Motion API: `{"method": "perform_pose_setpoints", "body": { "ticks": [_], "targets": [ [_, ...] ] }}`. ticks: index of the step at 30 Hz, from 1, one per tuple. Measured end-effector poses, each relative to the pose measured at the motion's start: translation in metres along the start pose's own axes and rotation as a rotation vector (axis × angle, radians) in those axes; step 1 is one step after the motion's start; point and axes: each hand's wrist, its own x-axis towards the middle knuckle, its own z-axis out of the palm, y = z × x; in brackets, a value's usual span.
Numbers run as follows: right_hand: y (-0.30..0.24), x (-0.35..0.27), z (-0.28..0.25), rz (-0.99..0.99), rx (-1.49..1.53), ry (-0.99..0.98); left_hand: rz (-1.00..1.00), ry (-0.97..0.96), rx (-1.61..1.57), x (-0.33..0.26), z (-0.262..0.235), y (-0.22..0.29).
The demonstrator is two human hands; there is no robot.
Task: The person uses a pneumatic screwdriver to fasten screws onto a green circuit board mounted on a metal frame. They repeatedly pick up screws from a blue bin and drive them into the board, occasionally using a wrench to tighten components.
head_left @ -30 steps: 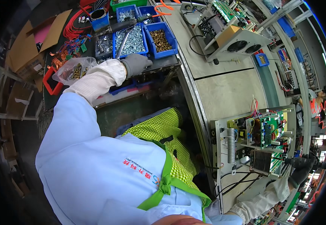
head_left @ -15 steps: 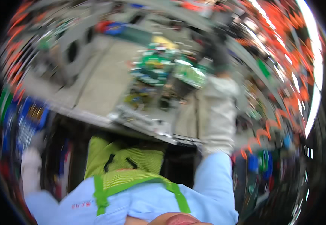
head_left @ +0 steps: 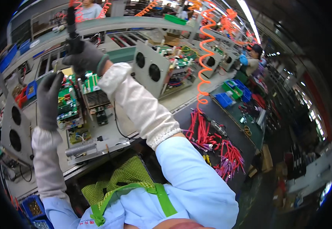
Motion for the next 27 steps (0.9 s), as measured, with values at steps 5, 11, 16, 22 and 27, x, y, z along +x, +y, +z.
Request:
{"method": "perform_pose_setpoints", "body": {
  "ticks": [5,11,16,22,27],
  "targets": [
    [-0.018,-0.013,-0.004,0.103,-0.164,0.025,0.087,-0.083,-0.010,0.044,0.021,-0.017],
    [0.000,-0.005,-0.019,-0.023,-0.088,0.094,0.173,-0.106,0.179,0.063,0.025,-0.025],
    [-0.002,-0.005,-0.022,0.045,0.043,0.071,0.231,-0.095,0.164,0.063,0.027,-0.027],
    [-0.002,-0.003,-0.024,0.001,-0.005,0.069,0.131,-0.076,0.026,0.060,0.031,-0.023],
    [0.005,-0.010,-0.035,0.103,0.135,0.177,-0.187,-0.214,-0.071,0.016,0.029,0.002]
  ]
}}
